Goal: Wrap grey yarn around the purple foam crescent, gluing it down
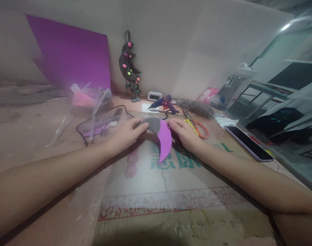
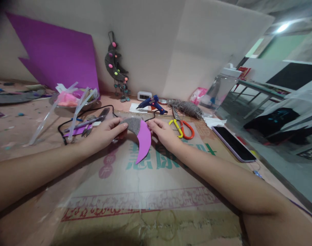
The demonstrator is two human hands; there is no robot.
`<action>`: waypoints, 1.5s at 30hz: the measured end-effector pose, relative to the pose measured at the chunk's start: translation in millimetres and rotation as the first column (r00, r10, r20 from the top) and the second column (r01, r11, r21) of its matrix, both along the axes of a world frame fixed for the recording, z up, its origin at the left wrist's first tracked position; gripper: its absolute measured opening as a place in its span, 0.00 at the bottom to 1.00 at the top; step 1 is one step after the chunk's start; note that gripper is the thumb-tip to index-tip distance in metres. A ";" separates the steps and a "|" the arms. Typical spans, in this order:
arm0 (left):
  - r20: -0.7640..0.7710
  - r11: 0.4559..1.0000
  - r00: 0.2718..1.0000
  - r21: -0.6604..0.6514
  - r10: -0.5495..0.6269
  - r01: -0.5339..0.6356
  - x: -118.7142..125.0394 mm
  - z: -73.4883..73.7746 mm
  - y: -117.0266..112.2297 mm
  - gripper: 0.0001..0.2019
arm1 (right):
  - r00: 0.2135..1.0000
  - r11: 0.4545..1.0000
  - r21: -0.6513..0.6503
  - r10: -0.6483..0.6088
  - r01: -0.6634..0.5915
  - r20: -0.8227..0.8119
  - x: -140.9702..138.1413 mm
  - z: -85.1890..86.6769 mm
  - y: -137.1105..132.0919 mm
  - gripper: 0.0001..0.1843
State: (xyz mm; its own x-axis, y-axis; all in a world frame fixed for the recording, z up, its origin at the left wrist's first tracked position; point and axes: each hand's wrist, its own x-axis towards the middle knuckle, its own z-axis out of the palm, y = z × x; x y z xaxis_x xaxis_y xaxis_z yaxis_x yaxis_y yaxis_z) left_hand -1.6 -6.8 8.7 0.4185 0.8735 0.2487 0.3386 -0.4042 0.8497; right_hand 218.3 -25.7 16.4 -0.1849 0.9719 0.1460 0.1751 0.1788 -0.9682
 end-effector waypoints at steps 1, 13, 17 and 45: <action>-0.007 1.000 1.000 0.002 -0.003 0.003 0.6 0.7 -1.3 0.16 | 0.998 1.000 0.008 0.005 -0.006 0.055 0.3 0.8 -0.2 0.19; -0.112 0.998 0.994 0.058 0.002 0.005 1.5 -0.8 -3.9 0.16 | 0.983 0.995 -0.022 0.096 -0.094 0.154 1.0 1.6 -2.0 0.17; -0.140 0.998 0.990 0.065 -0.010 0.019 1.8 2.9 -6.1 0.15 | 0.984 0.994 -0.036 0.110 -0.105 0.138 1.6 -1.3 -0.7 0.16; 0.025 0.971 0.987 -0.179 -0.157 0.159 -0.6 -6.8 2.7 0.17 | 0.998 0.984 0.168 0.046 -0.052 0.037 -2.6 -0.2 -2.6 0.13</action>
